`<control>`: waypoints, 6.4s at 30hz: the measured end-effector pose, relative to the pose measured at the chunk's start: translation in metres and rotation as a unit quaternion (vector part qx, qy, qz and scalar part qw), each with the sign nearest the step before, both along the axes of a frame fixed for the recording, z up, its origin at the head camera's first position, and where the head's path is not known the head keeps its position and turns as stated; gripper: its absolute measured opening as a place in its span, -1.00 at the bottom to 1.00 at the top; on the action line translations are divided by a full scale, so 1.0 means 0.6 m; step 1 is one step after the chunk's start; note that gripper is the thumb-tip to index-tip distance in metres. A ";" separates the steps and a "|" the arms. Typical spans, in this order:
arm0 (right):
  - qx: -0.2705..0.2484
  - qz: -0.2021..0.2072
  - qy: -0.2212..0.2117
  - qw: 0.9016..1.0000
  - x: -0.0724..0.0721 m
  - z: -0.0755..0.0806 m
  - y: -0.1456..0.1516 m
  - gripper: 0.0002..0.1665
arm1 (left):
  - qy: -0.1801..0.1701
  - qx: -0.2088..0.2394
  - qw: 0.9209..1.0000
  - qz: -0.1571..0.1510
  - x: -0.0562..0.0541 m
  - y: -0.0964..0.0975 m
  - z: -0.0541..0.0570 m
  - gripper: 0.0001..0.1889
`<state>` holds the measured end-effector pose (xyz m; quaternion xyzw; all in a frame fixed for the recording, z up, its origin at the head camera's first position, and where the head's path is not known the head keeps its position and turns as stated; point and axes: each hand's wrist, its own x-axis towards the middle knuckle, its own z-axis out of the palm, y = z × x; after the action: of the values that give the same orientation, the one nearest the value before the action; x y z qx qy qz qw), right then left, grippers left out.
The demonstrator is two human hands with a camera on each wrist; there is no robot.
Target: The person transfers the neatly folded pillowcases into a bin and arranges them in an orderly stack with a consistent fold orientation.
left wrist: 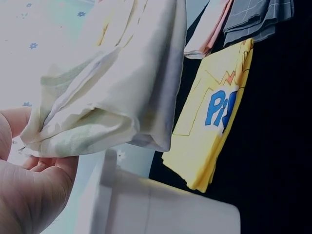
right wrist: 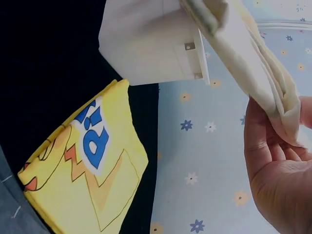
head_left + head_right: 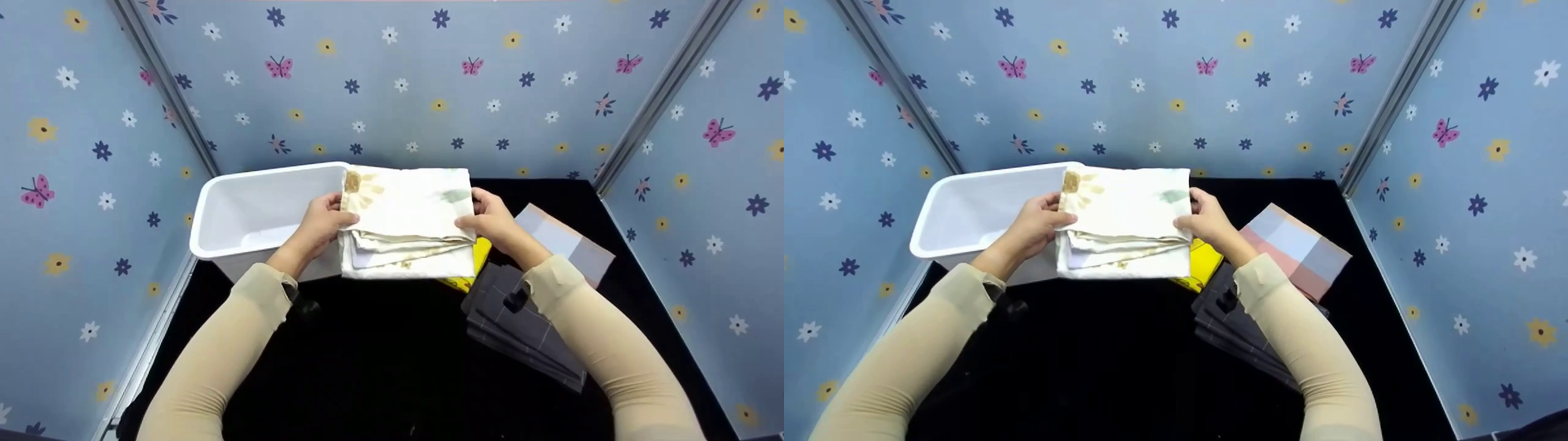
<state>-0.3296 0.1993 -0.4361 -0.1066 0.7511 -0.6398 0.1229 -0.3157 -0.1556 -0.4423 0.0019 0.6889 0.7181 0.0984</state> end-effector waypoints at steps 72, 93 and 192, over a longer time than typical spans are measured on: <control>0.006 0.022 0.029 0.999 -0.054 0.053 -0.238 -0.42 | 0.022 -0.148 0.985 0.088 -0.008 -0.227 0.070 -0.22; -0.007 0.024 0.096 0.995 -0.074 0.054 -0.316 -0.47 | 0.078 -0.181 0.971 0.133 -0.010 -0.285 0.090 -0.27; 0.118 0.005 0.124 0.985 -0.057 0.025 -0.213 -0.51 | -0.014 -0.204 0.979 0.016 -0.034 -0.173 0.044 -0.27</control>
<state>-0.3639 0.0713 -0.4209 -0.1740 0.8305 -0.5274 0.0436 -0.3362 -0.2594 -0.4156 -0.0395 0.8192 0.5643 0.0945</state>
